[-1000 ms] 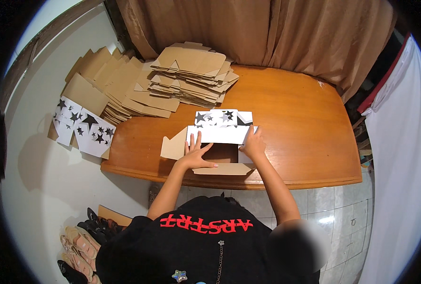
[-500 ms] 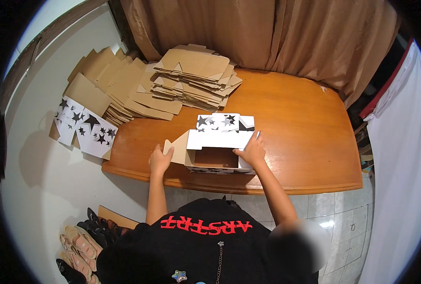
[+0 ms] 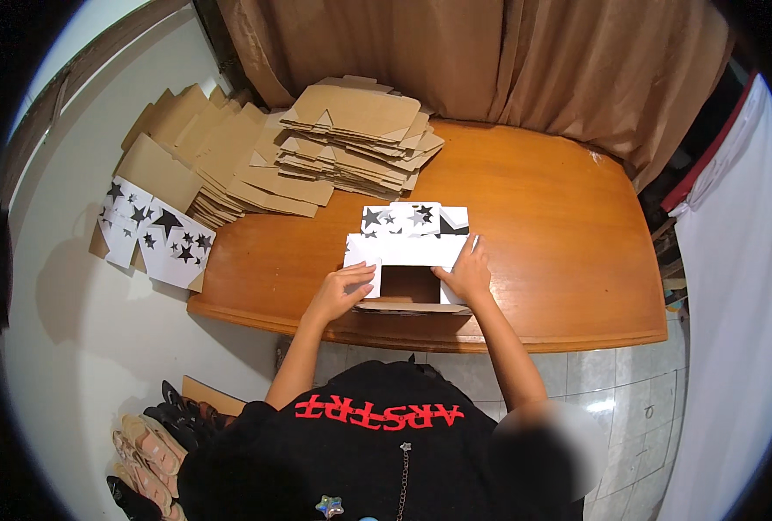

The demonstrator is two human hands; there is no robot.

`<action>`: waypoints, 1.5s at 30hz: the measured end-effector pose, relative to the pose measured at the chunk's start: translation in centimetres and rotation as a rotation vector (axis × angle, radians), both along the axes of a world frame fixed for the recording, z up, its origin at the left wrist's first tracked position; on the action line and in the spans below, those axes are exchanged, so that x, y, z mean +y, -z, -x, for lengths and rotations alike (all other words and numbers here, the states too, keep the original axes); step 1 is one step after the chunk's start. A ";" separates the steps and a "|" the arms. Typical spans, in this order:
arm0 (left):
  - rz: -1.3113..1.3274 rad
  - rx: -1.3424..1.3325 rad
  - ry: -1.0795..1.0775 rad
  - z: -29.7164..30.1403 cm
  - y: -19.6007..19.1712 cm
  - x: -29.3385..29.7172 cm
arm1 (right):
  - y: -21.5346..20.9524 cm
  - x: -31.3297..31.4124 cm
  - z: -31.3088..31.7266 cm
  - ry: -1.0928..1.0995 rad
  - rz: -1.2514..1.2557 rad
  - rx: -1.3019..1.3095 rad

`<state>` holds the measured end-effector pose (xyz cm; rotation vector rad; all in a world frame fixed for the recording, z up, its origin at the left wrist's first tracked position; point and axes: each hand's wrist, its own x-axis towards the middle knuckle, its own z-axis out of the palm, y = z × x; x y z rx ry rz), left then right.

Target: Folding and stacking cardboard shoe boxes with star patterns.

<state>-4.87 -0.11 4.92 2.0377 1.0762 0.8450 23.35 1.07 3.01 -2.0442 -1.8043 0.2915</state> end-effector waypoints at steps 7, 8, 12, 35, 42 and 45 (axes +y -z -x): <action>0.032 0.104 0.087 -0.2 0.7 0.9 | 0.6 -0.1 0.1 0.028 -0.006 -0.071; 0.046 0.133 0.091 -0.2 0.7 1.1 | 0.7 -0.1 0.1 0.027 -0.006 -0.071; 0.057 0.224 0.122 -0.4 0.6 1.5 | 0.7 -0.3 0.4 0.040 0.008 -0.109; 0.347 -0.100 -0.033 -0.3 3.6 1.9 | 1.4 0.8 -3.3 -0.081 -0.018 0.807; 0.105 0.002 -0.566 -3.6 4.6 2.4 | 2.9 0.6 -2.5 -0.068 -0.061 0.473; 0.172 0.118 -0.672 -4.5 3.6 2.3 | 2.9 0.5 -2.0 -0.044 -0.087 0.383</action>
